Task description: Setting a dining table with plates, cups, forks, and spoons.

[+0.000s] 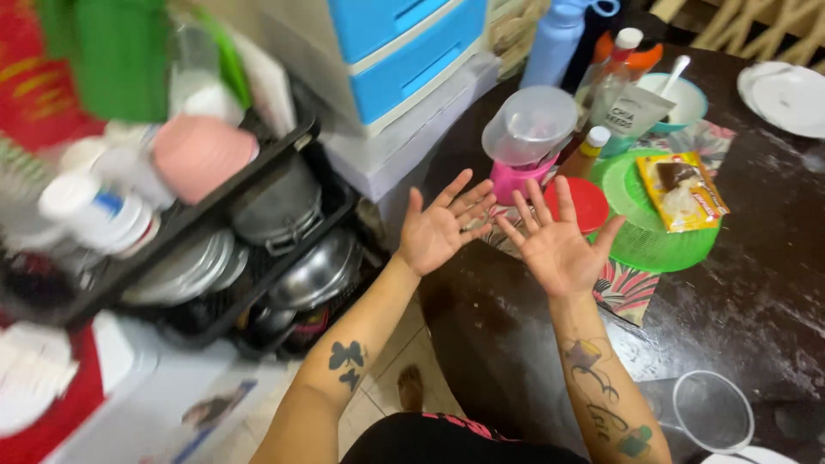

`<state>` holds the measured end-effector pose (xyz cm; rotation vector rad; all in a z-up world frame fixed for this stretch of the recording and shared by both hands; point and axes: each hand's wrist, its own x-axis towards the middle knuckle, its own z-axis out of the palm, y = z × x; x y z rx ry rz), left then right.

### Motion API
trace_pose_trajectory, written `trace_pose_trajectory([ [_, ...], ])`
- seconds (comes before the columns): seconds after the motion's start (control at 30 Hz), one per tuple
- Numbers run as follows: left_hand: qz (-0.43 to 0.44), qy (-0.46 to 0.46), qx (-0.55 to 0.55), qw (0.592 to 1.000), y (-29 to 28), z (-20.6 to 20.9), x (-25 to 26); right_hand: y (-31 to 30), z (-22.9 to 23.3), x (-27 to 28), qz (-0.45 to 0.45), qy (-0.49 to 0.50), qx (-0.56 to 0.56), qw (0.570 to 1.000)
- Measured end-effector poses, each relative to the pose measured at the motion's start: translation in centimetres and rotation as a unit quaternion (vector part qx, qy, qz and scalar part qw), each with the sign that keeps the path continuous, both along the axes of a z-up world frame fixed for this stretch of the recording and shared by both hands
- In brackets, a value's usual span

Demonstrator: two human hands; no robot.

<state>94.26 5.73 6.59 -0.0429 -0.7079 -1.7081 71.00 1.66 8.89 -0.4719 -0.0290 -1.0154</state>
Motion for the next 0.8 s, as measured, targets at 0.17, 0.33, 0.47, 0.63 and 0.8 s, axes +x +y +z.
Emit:
trace_pose_trajectory([
  [0.17, 0.062, -0.153, 0.040, 0.985, -9.0, -3.1, 1.1, -3.0, 0.0, 1.2, -0.041, -0.039, 0.038, 0.998],
  [0.33, 0.384, -0.466, 0.016, 0.797, -16.3, -4.7, -1.2, -4.3, -0.2, 0.3, -0.093, 0.034, 0.003, 0.995],
  [0.47, 0.572, -0.626, -0.125, 0.516, -18.9, -1.2, -3.3, -4.9, -1.2, -1.1, -0.105, 0.011, 0.028, 0.994],
  [0.63, 0.556, -0.613, -0.146, 0.542, -20.7, -0.4, -3.7, -5.5, -1.0, -2.4, -0.130, 0.044, 0.016, 0.990],
  [0.8, 0.636, -0.447, -0.114, 0.619, -13.8, -0.8, -0.7, -7.2, -1.0, -2.9, -0.159, 0.097, 0.005, 0.982],
])
